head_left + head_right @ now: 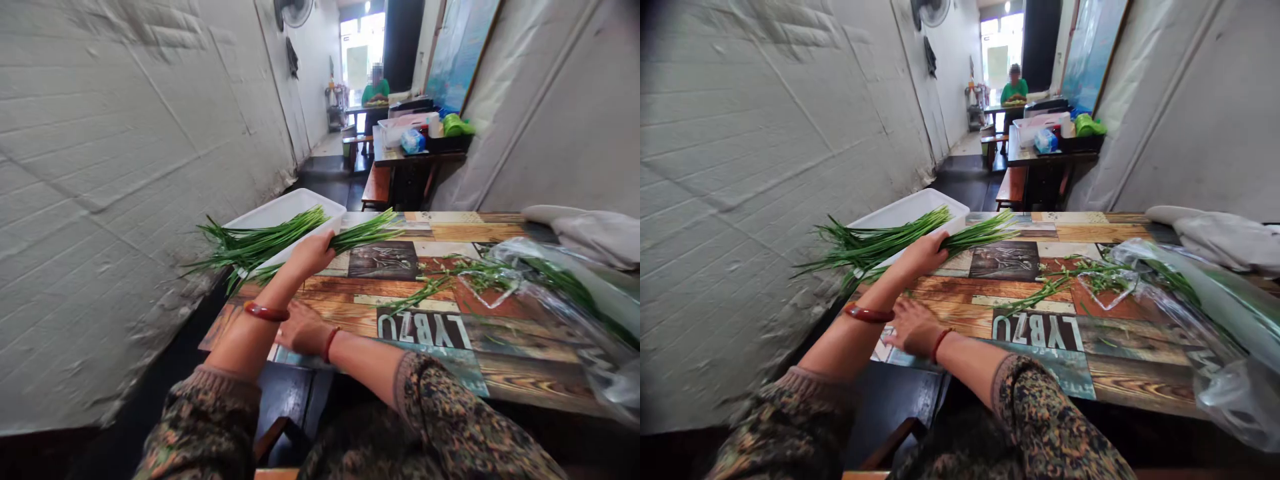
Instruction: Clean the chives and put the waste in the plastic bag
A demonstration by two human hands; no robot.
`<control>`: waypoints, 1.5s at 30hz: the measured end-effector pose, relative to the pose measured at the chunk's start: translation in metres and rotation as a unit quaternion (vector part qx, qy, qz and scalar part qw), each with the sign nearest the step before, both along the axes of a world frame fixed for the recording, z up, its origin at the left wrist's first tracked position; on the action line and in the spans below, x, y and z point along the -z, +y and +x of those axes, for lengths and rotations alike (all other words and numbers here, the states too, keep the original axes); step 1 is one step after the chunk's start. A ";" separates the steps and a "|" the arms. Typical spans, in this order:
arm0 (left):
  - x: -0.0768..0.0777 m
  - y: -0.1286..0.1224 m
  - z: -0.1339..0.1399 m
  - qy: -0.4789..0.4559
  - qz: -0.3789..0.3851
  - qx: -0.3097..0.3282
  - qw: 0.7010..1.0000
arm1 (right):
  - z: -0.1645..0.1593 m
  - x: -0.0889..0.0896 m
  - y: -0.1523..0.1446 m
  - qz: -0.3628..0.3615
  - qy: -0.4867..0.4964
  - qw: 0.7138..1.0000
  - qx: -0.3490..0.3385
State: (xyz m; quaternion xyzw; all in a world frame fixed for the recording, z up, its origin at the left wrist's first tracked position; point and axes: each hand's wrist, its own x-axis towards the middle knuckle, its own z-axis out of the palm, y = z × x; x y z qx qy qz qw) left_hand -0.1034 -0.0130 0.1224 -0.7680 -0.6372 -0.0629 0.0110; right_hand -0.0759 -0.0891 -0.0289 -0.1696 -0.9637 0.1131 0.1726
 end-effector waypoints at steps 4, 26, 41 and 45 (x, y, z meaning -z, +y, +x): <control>0.010 0.001 -0.006 0.010 -0.013 -0.009 1.000 | 0.075 0.011 0.059 -0.042 -0.054 0.982 0.179; 0.085 0.020 0.018 -0.070 -0.069 0.050 0.994 | 0.302 0.002 0.084 -0.010 0.015 0.956 0.293; 0.107 -0.027 0.115 -0.237 -0.102 0.168 0.952 | 0.245 -0.013 0.083 -0.625 0.576 0.478 0.222; 0.105 -0.005 0.078 -0.243 -0.016 0.106 0.964 | 0.264 -0.018 0.089 -0.630 0.602 0.429 0.238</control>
